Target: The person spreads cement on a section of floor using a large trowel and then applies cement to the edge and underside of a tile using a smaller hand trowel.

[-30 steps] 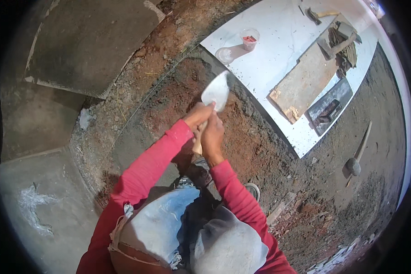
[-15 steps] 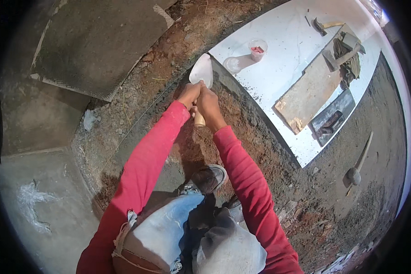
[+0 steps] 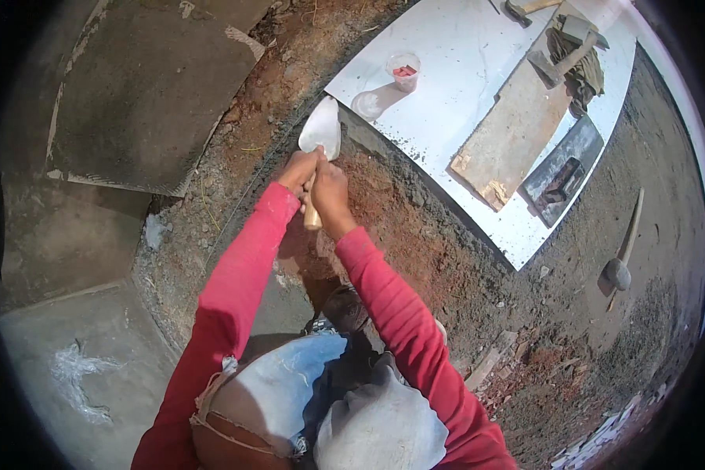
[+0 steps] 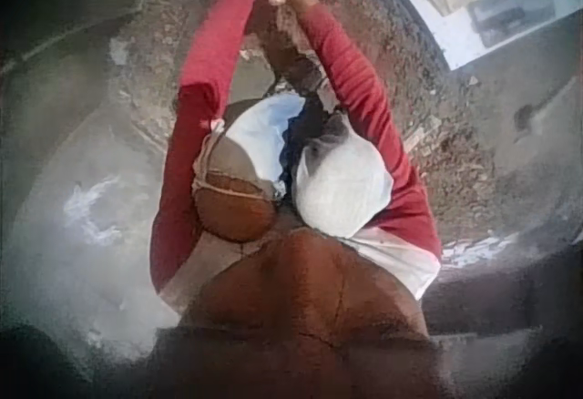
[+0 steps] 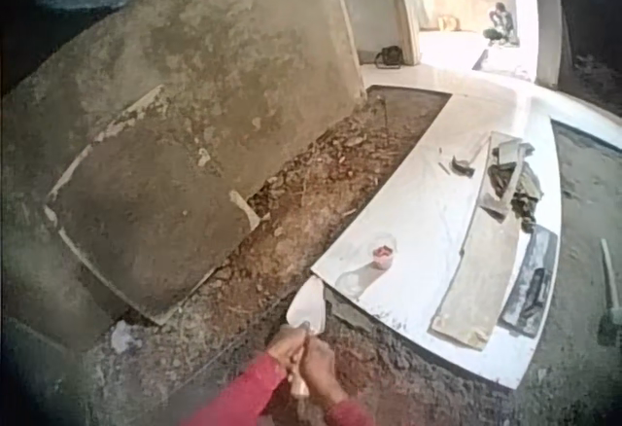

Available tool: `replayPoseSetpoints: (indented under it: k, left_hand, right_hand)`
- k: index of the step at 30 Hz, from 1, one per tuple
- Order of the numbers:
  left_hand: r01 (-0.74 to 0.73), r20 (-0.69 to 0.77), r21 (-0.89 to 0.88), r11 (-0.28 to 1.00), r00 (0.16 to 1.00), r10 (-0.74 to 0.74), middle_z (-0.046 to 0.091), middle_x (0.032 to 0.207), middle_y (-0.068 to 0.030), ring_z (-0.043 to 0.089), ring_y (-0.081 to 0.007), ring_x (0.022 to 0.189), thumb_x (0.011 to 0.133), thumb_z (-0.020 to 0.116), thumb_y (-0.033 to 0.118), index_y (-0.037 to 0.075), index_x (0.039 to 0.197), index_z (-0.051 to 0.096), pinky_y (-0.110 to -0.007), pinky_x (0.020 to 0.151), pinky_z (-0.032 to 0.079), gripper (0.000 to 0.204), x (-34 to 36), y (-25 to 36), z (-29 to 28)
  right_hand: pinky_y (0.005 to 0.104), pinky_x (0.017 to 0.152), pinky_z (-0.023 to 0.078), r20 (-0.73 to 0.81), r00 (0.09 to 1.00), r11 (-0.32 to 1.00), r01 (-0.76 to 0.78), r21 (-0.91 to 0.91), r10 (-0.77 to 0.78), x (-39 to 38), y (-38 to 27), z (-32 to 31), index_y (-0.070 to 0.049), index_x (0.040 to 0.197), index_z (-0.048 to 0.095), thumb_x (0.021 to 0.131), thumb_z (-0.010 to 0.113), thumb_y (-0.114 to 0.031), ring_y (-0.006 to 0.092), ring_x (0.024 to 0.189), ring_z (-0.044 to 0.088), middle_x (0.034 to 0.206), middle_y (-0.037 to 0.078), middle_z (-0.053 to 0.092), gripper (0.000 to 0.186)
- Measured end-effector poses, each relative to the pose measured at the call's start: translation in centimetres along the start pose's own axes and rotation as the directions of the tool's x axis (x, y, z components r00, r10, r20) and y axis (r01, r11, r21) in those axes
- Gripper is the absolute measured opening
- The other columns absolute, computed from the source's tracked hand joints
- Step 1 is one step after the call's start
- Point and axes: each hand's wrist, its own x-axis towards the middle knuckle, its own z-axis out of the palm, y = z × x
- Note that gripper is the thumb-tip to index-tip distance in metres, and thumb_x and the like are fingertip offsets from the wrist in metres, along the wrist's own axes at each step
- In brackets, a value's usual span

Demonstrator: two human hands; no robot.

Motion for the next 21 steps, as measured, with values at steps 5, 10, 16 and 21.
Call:
replayPoseSetpoints:
  k: [5, 10, 16, 21]
  left_hand:
    - [-0.031, 0.101, 0.011, 0.999, 0.994, 0.029, 0.07, 0.091, -0.0222, 0.067, -0.0291, 0.074, 0.098, 0.055, 0.049, -0.009, 0.112, 0.066, -0.047, 0.057, 0.049, 0.061, -1.2, -4.7, -0.5]
    - [-0.117, 0.182, 0.083, 0.99, 0.978, 0.1, 0.072, 0.101, -0.0254, 0.072, -0.0344, 0.088, 0.098, 0.057, 0.045, -0.01, 0.114, 0.065, -0.047, 0.068, 0.054, 0.058, -7.2, -5.8, 5.4]
    - [-0.268, 0.156, 0.149, 0.952, 0.957, 0.245, 0.069, 0.105, -0.0343, 0.069, -0.0437, 0.104, 0.099, 0.058, 0.042, -0.011, 0.112, 0.065, -0.048, 0.088, 0.051, 0.056, -11.6, -9.0, 6.2]
    - [-0.273, 0.025, 0.009, 0.962, 0.962, 0.273, 0.073, 0.086, -0.0171, 0.07, -0.0228, 0.075, 0.102, 0.053, 0.041, -0.013, 0.097, 0.067, -0.043, 0.067, 0.053, 0.056, -6.0, -5.5, 4.0]
  right_hand:
    - [0.0325, 0.039, 0.048, -0.066, 0.997, 0.995, -0.036, 0.092, 0.042, -4.6, 1.9, 0.9, -0.004, 0.098, 0.054, 0.106, 0.041, -0.043, 0.0158, 0.047, 0.054, 0.069, 0.005, 0.055, 0.042]
    - [0.0319, 0.043, 0.048, -0.282, 0.959, 0.999, 0.005, 0.047, 0.009, -7.8, 6.8, -4.9, -0.006, 0.101, 0.054, 0.107, 0.041, -0.041, 0.0151, 0.051, 0.055, 0.073, 0.005, 0.056, 0.039]
    - [0.0324, 0.073, 0.052, -0.158, 0.914, 0.876, 0.291, -0.384, -0.373, -11.8, 8.8, -7.4, -0.003, 0.109, 0.058, 0.11, 0.033, -0.034, 0.0183, 0.084, 0.062, 0.096, 0.01, 0.06, 0.04]
    - [0.0368, 0.067, 0.052, 0.034, 0.934, 0.784, 0.319, -0.533, -0.357, -4.4, 6.1, -6.0, -0.002, 0.105, 0.057, 0.107, 0.035, -0.031, 0.0239, 0.079, 0.061, 0.092, 0.013, 0.059, 0.037]
